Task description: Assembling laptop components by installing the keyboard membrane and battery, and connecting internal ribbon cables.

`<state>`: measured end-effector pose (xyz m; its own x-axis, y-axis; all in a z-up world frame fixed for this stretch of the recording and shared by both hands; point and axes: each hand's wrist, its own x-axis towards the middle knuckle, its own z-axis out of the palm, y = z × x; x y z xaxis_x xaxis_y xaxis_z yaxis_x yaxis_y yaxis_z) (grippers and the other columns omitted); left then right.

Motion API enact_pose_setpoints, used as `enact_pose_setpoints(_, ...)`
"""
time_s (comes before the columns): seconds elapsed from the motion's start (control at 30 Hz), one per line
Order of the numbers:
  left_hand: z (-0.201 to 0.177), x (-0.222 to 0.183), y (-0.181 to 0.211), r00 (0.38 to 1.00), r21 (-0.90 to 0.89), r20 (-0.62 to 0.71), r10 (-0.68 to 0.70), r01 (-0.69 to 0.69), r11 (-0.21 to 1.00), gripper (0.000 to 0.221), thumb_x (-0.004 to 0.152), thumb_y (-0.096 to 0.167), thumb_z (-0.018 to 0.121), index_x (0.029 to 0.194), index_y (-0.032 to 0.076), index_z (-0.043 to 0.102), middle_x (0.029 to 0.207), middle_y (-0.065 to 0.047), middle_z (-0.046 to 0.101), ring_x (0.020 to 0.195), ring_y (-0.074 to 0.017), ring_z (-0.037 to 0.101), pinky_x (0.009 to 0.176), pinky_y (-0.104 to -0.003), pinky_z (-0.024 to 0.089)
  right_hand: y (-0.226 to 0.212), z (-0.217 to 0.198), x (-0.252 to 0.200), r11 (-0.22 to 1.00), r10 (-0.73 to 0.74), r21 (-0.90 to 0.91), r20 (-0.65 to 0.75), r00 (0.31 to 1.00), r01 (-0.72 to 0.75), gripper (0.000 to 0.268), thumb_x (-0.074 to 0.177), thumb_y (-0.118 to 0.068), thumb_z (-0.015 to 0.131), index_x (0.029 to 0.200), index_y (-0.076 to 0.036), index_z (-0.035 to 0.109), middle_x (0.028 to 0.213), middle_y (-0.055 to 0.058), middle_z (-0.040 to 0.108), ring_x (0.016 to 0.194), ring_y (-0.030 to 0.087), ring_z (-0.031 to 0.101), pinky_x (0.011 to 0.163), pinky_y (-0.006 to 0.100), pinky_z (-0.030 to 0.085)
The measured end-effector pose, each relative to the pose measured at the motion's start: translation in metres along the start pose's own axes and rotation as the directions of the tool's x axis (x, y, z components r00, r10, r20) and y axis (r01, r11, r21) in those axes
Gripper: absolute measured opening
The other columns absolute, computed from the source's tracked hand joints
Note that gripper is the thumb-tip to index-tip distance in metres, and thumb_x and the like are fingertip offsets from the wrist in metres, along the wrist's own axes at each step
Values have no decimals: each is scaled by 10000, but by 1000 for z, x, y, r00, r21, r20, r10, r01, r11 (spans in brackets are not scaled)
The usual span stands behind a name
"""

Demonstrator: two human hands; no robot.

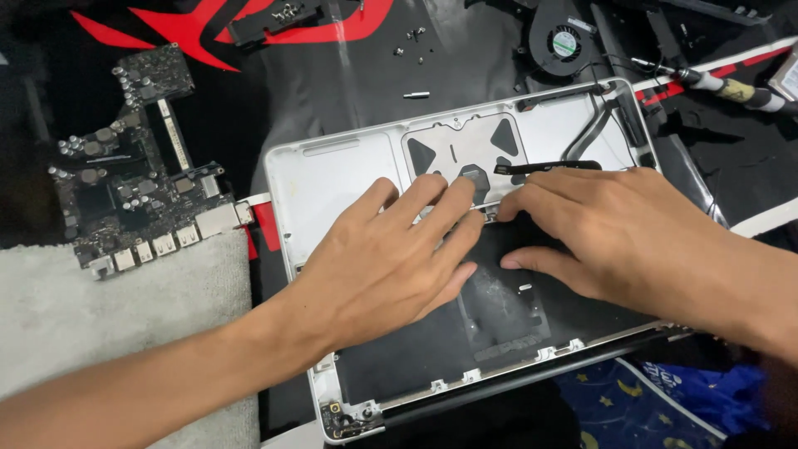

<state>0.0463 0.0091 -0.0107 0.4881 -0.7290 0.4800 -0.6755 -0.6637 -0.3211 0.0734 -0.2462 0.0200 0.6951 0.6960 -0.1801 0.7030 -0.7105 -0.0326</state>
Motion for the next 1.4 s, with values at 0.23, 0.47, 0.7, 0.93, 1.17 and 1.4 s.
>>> enact_pose_setpoints(0.23,0,-4,1,999,18,-21,30,-30,999,446,992,590,674,1111,169,757,1240,12,622,1079,-130,581,749,-267,480,-6,-3,-2,999,-14,-34,-20,1000,13,361,877,-470,762,1071,-184,659,914,-58,711,764,208,713,402,430,541)
enact_pose_setpoints(0.47,-1,-4,1,993,-61,-103,55,-61,996,133,1043,244,614,1018,159,713,1181,-11,636,1011,-125,585,752,-257,474,-8,-5,-2,977,-46,-212,-69,997,31,460,904,-512,700,1244,-207,646,949,-48,648,801,202,686,406,390,552)
enact_pose_setpoints(0.7,1,-5,3,991,-63,-121,58,-66,996,89,1010,183,643,1021,156,727,1171,-21,648,1001,-125,592,710,-260,461,-9,-7,2,990,-36,-139,-28,999,31,425,902,-461,709,1215,-176,664,985,-30,654,857,211,703,404,413,585)
enact_pose_setpoints(0.93,-1,-4,1,1000,43,-14,27,-27,999,544,996,670,623,1165,165,733,1234,17,627,1093,-121,567,789,-266,481,-5,-9,5,997,-80,-1,-57,995,80,441,849,-374,796,1184,-124,653,1020,48,555,887,260,623,559,422,603)
enact_pose_setpoints(1.17,-1,-3,0,997,-7,-57,53,-54,999,371,1040,532,632,1101,175,714,1200,23,605,1072,-96,569,810,-271,486,-1,-12,10,986,-136,80,-91,987,144,380,809,-316,838,1066,-107,651,987,36,624,886,280,626,747,430,564)
enact_pose_setpoints(1.4,-2,-3,0,987,-45,-131,91,-98,994,138,1046,191,580,1063,154,711,1118,-8,659,993,-119,582,709,-247,432,11,-27,30,962,31,261,186,982,-80,247,977,-288,601,1174,-202,722,981,-30,805,782,204,784,673,374,619)
